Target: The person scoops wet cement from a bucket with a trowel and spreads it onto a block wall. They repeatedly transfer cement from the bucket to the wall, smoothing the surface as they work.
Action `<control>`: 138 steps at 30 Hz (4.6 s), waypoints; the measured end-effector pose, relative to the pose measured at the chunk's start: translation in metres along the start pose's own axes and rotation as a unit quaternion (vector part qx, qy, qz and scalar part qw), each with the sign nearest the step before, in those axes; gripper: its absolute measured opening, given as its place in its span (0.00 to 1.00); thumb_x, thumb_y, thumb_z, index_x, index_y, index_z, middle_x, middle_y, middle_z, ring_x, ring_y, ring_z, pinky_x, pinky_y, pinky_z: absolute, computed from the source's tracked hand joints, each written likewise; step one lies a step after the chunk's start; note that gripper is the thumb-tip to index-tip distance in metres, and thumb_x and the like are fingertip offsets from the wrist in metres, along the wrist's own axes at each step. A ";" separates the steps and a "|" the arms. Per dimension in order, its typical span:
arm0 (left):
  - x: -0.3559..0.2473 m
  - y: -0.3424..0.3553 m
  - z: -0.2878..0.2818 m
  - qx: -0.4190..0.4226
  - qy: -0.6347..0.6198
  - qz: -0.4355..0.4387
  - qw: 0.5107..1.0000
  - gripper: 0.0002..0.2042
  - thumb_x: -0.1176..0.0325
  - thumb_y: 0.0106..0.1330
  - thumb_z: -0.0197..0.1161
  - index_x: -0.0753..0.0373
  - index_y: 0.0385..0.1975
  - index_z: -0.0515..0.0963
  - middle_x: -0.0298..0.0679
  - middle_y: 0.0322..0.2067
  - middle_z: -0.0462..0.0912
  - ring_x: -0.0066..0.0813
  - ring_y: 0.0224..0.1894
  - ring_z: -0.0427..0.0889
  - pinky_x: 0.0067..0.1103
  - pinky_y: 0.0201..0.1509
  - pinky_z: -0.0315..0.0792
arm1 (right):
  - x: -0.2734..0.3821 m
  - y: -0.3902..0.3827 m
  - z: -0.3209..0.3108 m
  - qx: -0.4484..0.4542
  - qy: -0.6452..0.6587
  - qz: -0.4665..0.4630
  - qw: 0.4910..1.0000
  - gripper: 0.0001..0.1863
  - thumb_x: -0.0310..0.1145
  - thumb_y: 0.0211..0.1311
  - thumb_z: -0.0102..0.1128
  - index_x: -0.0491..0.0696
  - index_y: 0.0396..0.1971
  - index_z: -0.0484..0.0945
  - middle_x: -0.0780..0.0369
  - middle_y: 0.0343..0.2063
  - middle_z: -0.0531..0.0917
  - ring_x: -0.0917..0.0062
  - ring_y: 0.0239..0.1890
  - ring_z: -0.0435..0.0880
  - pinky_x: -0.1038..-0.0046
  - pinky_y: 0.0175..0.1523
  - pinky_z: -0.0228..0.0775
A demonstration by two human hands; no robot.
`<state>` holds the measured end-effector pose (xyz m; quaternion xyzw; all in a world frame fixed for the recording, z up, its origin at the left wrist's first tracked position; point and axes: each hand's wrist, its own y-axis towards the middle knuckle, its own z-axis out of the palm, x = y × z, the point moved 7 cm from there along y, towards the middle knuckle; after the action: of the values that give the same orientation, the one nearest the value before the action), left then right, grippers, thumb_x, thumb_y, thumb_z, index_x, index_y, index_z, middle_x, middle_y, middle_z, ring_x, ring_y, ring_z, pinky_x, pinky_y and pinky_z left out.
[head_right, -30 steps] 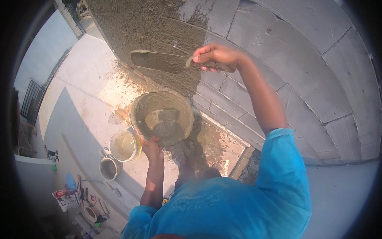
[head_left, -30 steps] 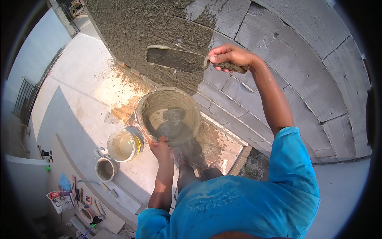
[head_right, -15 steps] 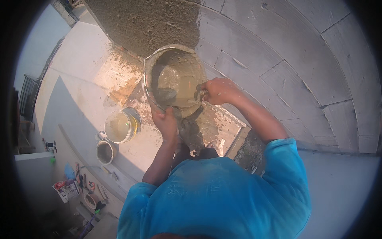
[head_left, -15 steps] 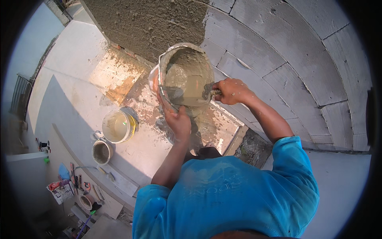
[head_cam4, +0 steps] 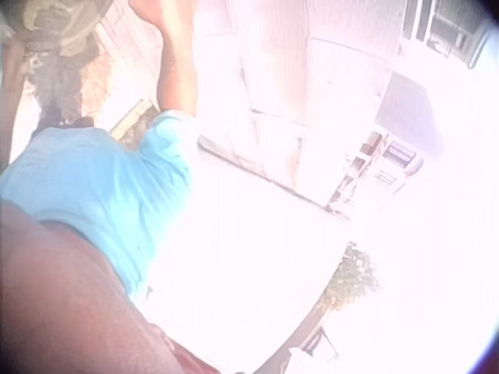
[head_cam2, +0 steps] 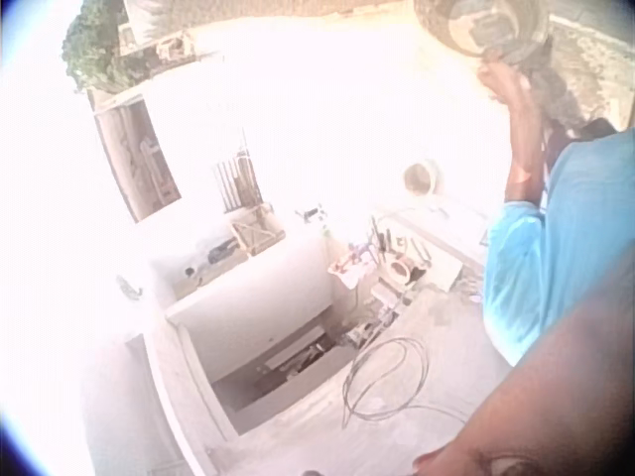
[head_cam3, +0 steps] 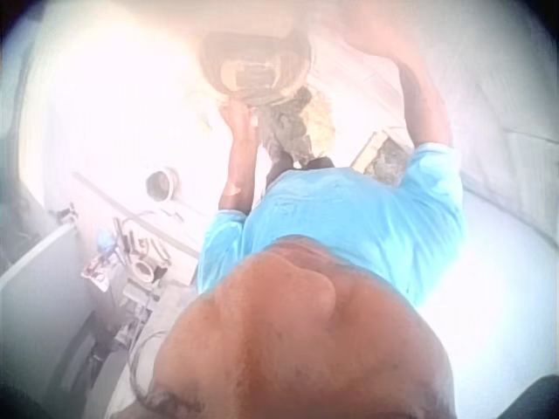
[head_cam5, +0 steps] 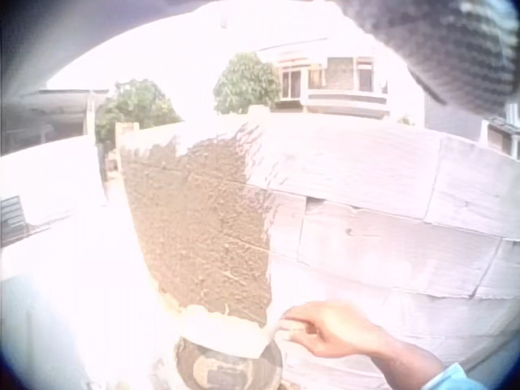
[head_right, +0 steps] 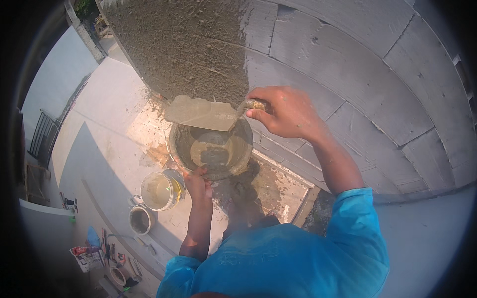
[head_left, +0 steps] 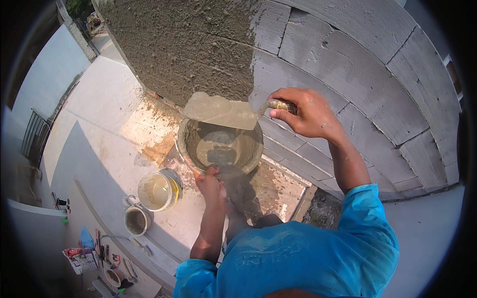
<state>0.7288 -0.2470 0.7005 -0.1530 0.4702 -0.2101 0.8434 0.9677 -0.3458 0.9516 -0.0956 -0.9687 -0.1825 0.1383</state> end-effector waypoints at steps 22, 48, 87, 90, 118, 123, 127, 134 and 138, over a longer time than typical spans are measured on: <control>0.020 0.054 -0.023 0.128 0.207 -0.070 0.967 0.20 0.80 0.54 0.59 0.60 0.49 0.68 0.37 0.34 0.78 0.22 0.23 0.76 0.18 0.17 0.64 | -0.042 -0.089 0.085 0.413 -0.025 0.185 0.891 0.21 0.34 0.63 0.67 0.52 0.53 0.70 0.63 0.36 0.77 0.73 0.40 0.81 0.63 0.45 0.73; 0.077 -0.020 -0.138 0.252 0.350 -0.109 0.896 0.16 0.82 0.51 0.56 0.69 0.42 0.77 0.38 0.29 0.80 0.25 0.27 0.77 0.21 0.29 0.68 | 0.138 -0.167 0.284 0.438 -0.367 -0.078 0.817 0.07 0.37 0.51 0.68 0.51 0.28 0.88 0.63 0.29 0.89 0.75 0.35 0.89 0.64 0.29 0.77; -0.063 0.268 -0.036 0.440 0.384 0.088 0.807 0.37 0.83 0.58 0.55 0.64 0.73 0.61 0.50 0.74 0.59 0.41 0.72 0.67 0.25 0.67 0.67 | 0.067 0.005 0.396 0.245 0.169 0.397 0.868 0.32 0.46 0.63 0.62 0.44 0.63 0.72 0.44 0.37 0.86 0.49 0.47 0.84 0.55 0.54 0.75; -0.082 0.286 -0.006 0.439 0.450 0.113 0.769 0.38 0.85 0.57 0.54 0.63 0.73 0.61 0.51 0.75 0.56 0.41 0.75 0.61 0.26 0.69 0.66 | 0.036 0.030 0.374 0.202 0.199 0.507 0.814 0.31 0.43 0.62 0.61 0.43 0.63 0.72 0.51 0.28 0.86 0.59 0.32 0.86 0.61 0.40 0.79; -0.189 0.611 0.131 0.528 0.516 -0.225 0.636 0.29 0.86 0.51 0.56 0.58 0.57 0.71 0.36 0.37 0.80 0.23 0.28 0.78 0.20 0.20 0.70 | 0.132 0.321 0.242 -0.679 0.568 -0.016 0.464 0.11 0.33 0.72 0.51 0.45 0.48 0.71 0.65 0.25 0.74 0.81 0.19 0.77 0.73 0.22 0.77; -0.262 0.682 0.130 0.531 0.504 -0.170 0.660 0.28 0.86 0.52 0.53 0.60 0.56 0.71 0.37 0.38 0.80 0.25 0.30 0.80 0.20 0.24 0.72 | 0.134 0.279 0.172 -0.863 0.054 0.240 0.442 0.16 0.33 0.65 0.60 0.44 0.49 0.71 0.61 0.29 0.79 0.76 0.23 0.81 0.69 0.26 0.76; -0.273 0.701 0.120 0.539 0.463 -0.160 0.685 0.31 0.85 0.52 0.53 0.57 0.60 0.69 0.34 0.36 0.79 0.25 0.27 0.78 0.21 0.22 0.71 | 0.089 0.221 0.173 -0.790 -0.419 0.429 0.129 0.14 0.34 0.60 0.62 0.47 0.44 0.73 0.53 0.29 0.84 0.53 0.33 0.86 0.51 0.39 0.75; -0.257 0.711 0.119 0.535 0.473 -0.178 0.677 0.34 0.82 0.51 0.56 0.56 0.64 0.67 0.33 0.35 0.78 0.21 0.24 0.76 0.21 0.20 0.70 | 0.090 0.409 0.412 -0.201 0.018 0.393 0.897 0.18 0.39 0.56 0.59 0.52 0.46 0.73 0.52 0.34 0.83 0.50 0.41 0.82 0.50 0.43 0.72; -0.232 0.644 0.125 0.579 0.503 -0.112 0.632 0.35 0.82 0.52 0.57 0.62 0.67 0.66 0.38 0.42 0.80 0.26 0.36 0.81 0.21 0.39 0.76 | 0.144 0.341 0.498 -0.076 0.261 0.572 0.774 0.26 0.44 0.59 0.59 0.44 0.53 0.76 0.47 0.44 0.84 0.51 0.49 0.83 0.54 0.52 0.73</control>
<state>0.8626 0.4330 0.6399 0.4442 0.5829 -0.5764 0.3615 0.7960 0.1754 0.6609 -0.5905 -0.6454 -0.1610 0.4570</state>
